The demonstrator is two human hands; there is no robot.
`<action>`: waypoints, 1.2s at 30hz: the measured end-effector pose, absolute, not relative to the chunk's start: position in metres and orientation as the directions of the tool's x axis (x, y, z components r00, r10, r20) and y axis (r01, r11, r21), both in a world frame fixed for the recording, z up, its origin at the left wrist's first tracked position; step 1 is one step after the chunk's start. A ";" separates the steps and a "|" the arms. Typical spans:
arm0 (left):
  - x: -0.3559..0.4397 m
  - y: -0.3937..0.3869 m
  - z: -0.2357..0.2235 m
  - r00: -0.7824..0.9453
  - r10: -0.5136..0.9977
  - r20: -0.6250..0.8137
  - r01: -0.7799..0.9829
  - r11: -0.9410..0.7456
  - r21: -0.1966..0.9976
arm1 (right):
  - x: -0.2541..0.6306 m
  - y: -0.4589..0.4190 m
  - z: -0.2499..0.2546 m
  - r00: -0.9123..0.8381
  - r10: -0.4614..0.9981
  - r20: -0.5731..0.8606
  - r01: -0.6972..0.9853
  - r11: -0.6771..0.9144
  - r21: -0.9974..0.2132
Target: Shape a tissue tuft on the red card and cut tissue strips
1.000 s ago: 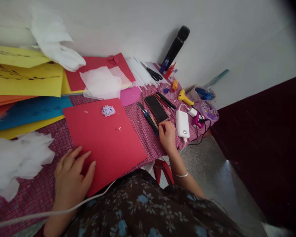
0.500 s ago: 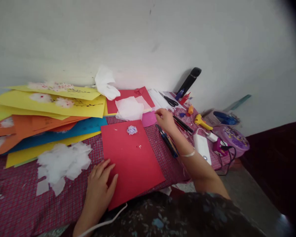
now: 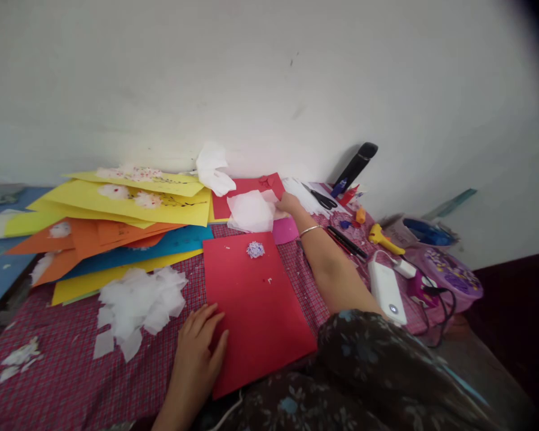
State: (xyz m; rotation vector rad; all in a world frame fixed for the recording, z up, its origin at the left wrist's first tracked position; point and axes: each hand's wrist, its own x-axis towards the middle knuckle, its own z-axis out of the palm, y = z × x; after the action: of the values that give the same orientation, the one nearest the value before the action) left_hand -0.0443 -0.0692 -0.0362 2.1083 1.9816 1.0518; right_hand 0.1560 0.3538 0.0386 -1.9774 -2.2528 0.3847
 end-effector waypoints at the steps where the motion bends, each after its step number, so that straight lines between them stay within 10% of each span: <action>1: -0.044 -0.070 -0.036 -0.064 0.906 0.419 0.859 -0.163 0.485 | 0.154 0.357 0.037 -0.138 0.986 -0.096 0.960 0.109 -0.256; 7: -0.042 -0.070 -0.032 -0.053 0.904 0.424 0.857 -0.176 0.484 | 0.157 0.363 0.040 -0.079 0.992 -0.102 0.966 0.052 -0.252; 13: -0.040 -0.070 -0.031 -0.064 0.900 0.430 0.857 -0.172 0.487 | 0.170 0.354 0.089 0.033 0.980 0.197 0.946 0.033 -0.323; 23: -0.035 -0.064 -0.026 -0.146 0.888 0.435 0.836 -0.124 0.535 | 0.164 0.285 0.176 -0.290 0.886 0.362 0.830 0.421 -0.365; 29: -0.021 -0.083 0.017 -0.192 0.840 0.508 0.857 -0.109 0.504 | 0.160 0.118 0.129 -0.860 0.454 0.233 0.363 0.864 -0.349; 36: -0.017 -0.119 0.009 -0.077 0.900 0.429 0.897 -0.126 0.425 | 0.173 -0.013 0.035 -0.951 0.293 0.098 0.269 0.942 -0.198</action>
State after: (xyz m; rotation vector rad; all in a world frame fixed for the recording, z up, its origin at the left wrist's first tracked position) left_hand -0.0165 -0.1193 0.0085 2.1307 2.0732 0.9981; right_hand 0.1735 -0.0126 0.0354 -0.4317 -2.9709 0.2764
